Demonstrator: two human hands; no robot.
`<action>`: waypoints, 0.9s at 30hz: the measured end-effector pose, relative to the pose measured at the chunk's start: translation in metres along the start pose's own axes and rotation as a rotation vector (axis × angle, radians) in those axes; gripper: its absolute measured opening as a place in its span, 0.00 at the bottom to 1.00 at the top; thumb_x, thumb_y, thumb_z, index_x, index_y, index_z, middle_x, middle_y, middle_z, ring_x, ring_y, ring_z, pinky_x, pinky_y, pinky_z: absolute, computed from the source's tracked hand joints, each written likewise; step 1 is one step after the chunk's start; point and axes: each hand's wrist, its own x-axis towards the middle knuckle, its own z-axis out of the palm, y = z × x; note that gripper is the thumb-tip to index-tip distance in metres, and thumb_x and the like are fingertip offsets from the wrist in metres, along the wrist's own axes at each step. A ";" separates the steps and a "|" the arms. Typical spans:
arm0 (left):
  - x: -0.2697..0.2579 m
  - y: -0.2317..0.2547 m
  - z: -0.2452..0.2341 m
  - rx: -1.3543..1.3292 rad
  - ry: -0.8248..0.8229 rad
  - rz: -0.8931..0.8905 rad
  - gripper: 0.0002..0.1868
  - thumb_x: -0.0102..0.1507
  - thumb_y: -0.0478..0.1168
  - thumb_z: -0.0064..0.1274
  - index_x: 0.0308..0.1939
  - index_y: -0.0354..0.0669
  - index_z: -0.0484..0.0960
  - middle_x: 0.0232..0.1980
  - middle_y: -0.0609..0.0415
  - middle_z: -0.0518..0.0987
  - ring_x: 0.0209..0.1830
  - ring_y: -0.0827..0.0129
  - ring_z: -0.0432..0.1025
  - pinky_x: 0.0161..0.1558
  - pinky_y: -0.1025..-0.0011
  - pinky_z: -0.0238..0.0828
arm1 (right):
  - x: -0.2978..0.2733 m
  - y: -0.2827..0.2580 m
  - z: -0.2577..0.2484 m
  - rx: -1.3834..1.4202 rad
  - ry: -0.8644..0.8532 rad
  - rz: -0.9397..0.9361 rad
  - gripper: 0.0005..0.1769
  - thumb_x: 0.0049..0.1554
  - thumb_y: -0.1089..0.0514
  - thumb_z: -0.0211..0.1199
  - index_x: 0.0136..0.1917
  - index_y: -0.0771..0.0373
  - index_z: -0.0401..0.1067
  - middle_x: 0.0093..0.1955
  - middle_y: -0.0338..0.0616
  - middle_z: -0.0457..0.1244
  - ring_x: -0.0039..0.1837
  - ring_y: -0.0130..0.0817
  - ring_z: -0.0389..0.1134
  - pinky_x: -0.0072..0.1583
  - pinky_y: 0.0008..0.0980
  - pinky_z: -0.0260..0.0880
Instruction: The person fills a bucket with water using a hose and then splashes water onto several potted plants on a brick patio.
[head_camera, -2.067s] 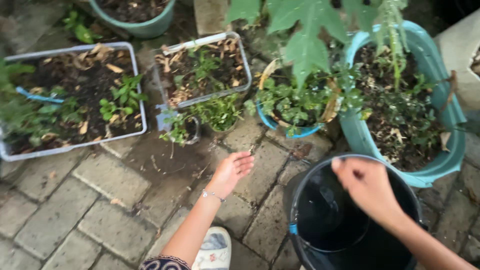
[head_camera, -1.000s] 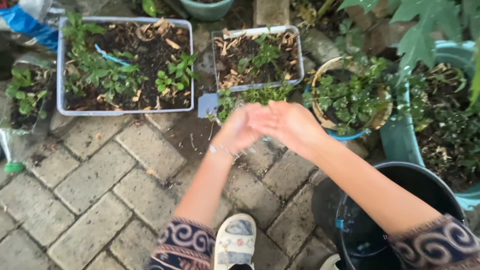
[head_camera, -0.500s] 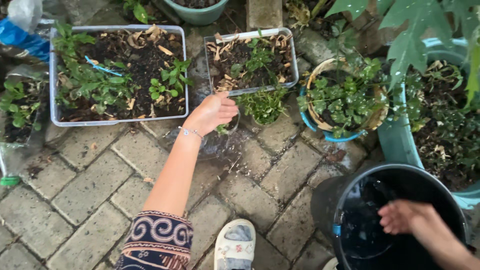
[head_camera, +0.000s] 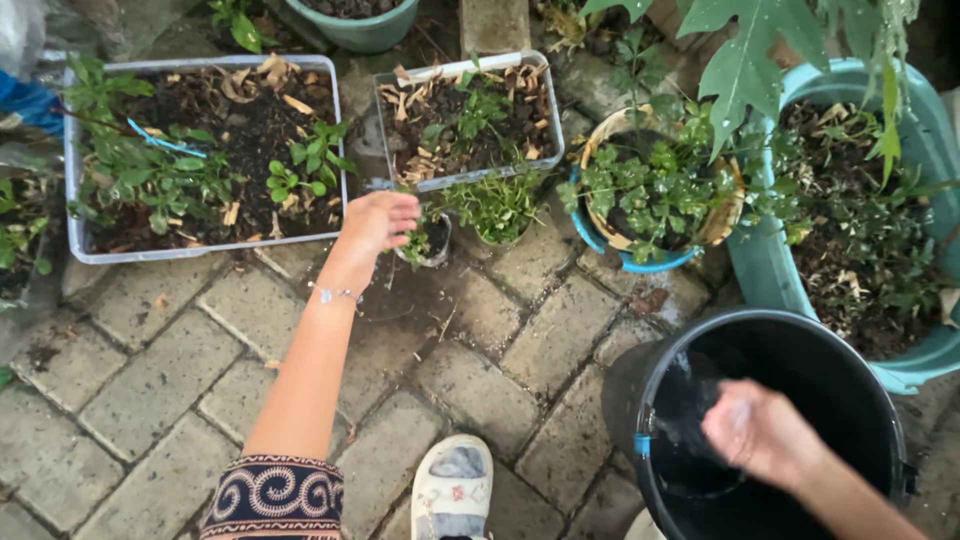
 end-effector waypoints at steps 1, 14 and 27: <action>0.000 -0.013 -0.003 -0.058 0.024 0.074 0.14 0.65 0.40 0.41 0.41 0.43 0.84 0.38 0.58 0.85 0.37 0.75 0.76 0.40 0.74 0.72 | -0.019 -0.014 0.027 -0.062 0.176 -0.081 0.22 0.62 0.47 0.49 0.28 0.51 0.66 0.25 0.34 0.62 0.29 0.30 0.68 0.35 0.33 0.74; -0.018 -0.033 0.053 -0.320 -0.186 0.087 0.22 0.71 0.45 0.41 0.50 0.25 0.79 0.46 0.40 0.84 0.44 0.58 0.80 0.50 0.61 0.80 | 0.011 0.021 0.399 -0.305 -0.416 -0.168 0.32 0.64 0.53 0.42 0.68 0.87 0.56 0.74 0.78 0.54 0.77 0.64 0.56 0.77 0.52 0.55; 0.019 -0.012 -0.001 -0.341 -0.146 -0.056 0.36 0.71 0.54 0.26 0.61 0.20 0.70 0.61 0.27 0.77 0.63 0.44 0.74 0.65 0.55 0.71 | -0.109 -0.022 0.212 -0.844 0.228 -0.435 0.31 0.69 0.51 0.41 0.65 0.83 0.68 0.63 0.76 0.66 0.64 0.61 0.68 0.69 0.57 0.65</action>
